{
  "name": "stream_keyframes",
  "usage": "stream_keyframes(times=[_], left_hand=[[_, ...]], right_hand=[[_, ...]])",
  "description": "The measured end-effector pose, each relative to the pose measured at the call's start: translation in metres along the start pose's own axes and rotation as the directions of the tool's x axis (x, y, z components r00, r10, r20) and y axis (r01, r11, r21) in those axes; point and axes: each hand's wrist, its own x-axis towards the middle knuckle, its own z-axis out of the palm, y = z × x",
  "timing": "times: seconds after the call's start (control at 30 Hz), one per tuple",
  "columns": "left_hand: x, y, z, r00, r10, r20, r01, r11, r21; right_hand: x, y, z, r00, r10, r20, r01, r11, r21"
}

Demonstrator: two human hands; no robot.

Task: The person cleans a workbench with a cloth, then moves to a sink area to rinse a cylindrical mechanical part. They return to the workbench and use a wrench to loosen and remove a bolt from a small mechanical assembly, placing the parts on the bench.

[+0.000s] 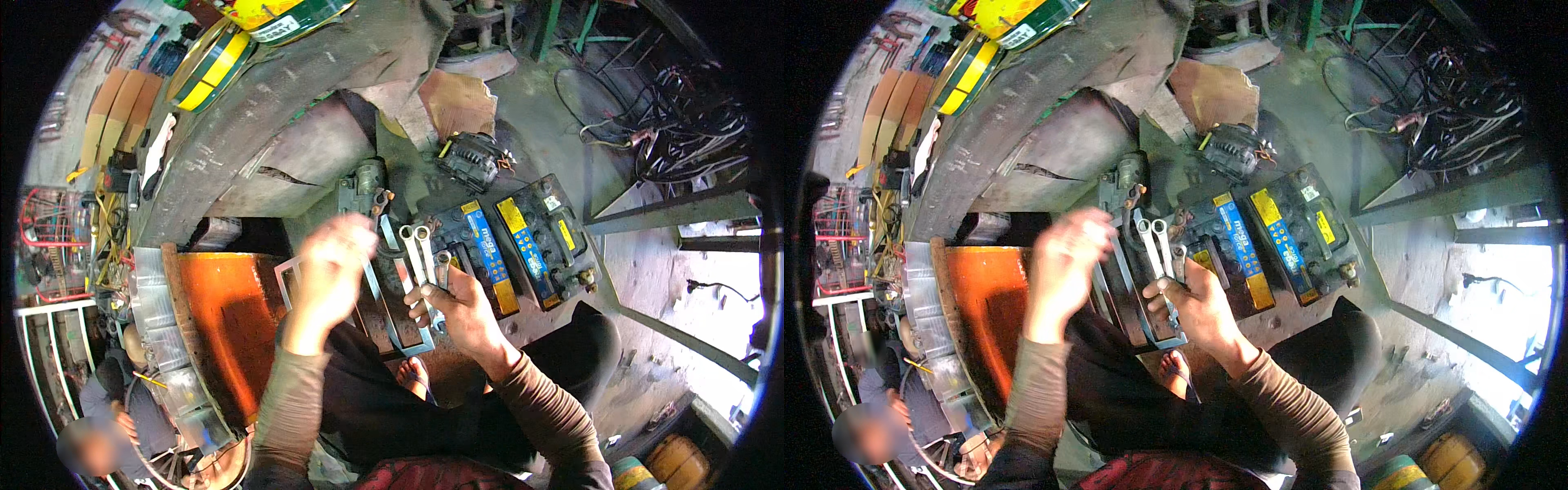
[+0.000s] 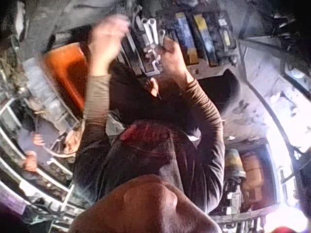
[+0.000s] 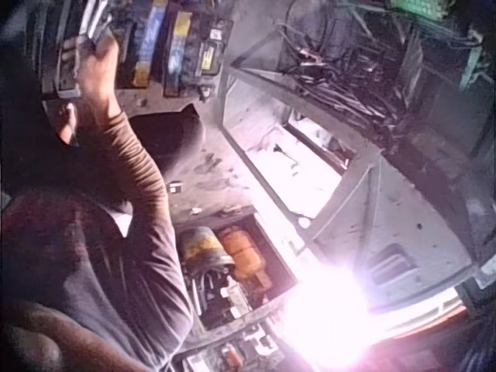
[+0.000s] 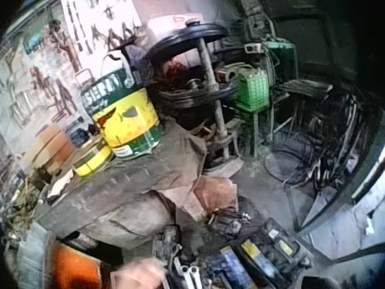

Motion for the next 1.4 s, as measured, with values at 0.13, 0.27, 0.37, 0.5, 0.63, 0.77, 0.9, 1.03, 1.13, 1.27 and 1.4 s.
stream_keyframes(times=[0.13,0.27,0.37,0.5,0.63,0.77,0.9,1.03,1.13,1.27,1.4], left_hand=[[-0.037,-0.011,0.059,0.858,-0.402,0.321,0.512,0.727,-0.458],[-0.029,-0.028,0.06,0.861,-0.437,0.258,0.507,0.705,-0.496],[-0.021,-0.037,0.056,0.884,-0.455,0.111,0.438,0.72,-0.538],[0.0,-0.034,0.031,0.918,-0.377,0.121,0.388,0.918,-0.08],[0.015,-0.041,0.025,0.946,-0.288,0.15,0.281,0.957,0.067],[0.034,-0.062,0.025,0.934,-0.276,0.227,0.239,0.955,0.175],[0.04,-0.046,0.029,0.878,-0.401,0.26,0.377,0.916,0.139],[0.046,-0.074,0.03,0.897,-0.342,0.279,0.32,0.94,0.122],[0.049,-0.072,0.031,0.806,-0.434,0.403,0.449,0.892,0.061],[0.055,-0.066,0.044,0.78,-0.462,0.422,0.473,0.877,0.086],[0.062,-0.077,0.054,0.747,-0.485,0.454,0.517,0.854,0.061]], right_hand=[[0.004,0.002,0.011,0.998,-0.004,0.059,0.009,0.997,-0.082],[0.011,0.014,0.007,0.999,0.033,-0.027,-0.032,0.999,0.034],[0.015,0.016,-0.007,0.992,0.036,-0.124,-0.036,0.999,0.003],[0.018,0.001,-0.016,0.982,-0.022,-0.188,-0.023,0.972,-0.234],[0.021,0.003,-0.043,0.979,-0.085,-0.183,-0.032,0.83,-0.557],[0.021,-0.001,-0.036,0.933,-0.296,-0.204,0.167,0.859,-0.485],[0.018,-0.025,-0.039,0.97,-0.037,-0.241,0.007,0.992,-0.123],[0.014,-0.033,-0.033,0.987,-0.068,-0.145,0.052,0.993,-0.108],[0.011,-0.046,-0.031,0.996,-0.067,-0.054,0.055,0.977,-0.205],[0.016,-0.048,-0.037,0.99,-0.136,0.025,0.137,0.932,-0.336],[0.015,-0.056,-0.032,0.993,-0.114,0.015,0.111,0.913,-0.392]])
